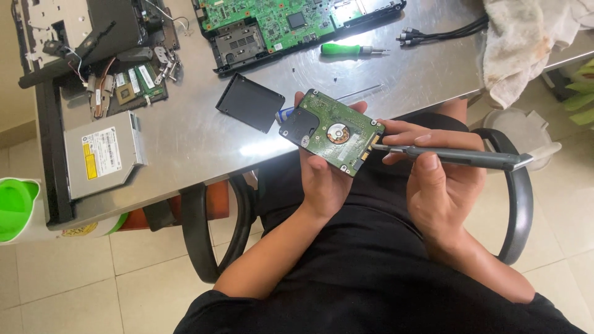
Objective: Unscrewing a hard drive from a laptop bracket, removing it, and cleaning the connector pins with a tool.
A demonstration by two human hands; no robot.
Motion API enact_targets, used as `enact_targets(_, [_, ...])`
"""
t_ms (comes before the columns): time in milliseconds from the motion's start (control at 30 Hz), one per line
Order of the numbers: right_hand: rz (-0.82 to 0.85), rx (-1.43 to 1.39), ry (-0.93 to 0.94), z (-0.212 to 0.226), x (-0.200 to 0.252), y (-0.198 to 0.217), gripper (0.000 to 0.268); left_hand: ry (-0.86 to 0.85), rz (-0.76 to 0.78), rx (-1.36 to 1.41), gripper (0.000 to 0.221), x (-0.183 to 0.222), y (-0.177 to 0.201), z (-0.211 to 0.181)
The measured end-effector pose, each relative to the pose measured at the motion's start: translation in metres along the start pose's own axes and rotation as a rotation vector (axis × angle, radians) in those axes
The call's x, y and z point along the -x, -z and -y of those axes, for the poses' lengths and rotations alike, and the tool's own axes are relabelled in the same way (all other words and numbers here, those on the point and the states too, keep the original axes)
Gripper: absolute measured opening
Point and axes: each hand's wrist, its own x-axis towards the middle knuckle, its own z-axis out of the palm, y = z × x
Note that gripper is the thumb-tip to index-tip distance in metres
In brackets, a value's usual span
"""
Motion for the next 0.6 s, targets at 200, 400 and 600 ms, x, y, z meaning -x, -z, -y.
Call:
enact_targets(200, [-0.013,0.068,0.019,0.006,-0.004,-0.002,0.023,0.054,0.007,0.059,0.117,-0.006,0.001,0.001])
enact_targets(400, [0.045,0.123,0.077,0.008,-0.006,-0.007,0.028,0.037,0.004,0.07,0.119,-0.012,0.003,0.0])
enact_targets(600, [0.02,0.103,0.09,0.004,-0.01,-0.006,0.026,0.038,0.012,0.064,0.118,-0.008,0.004,-0.006])
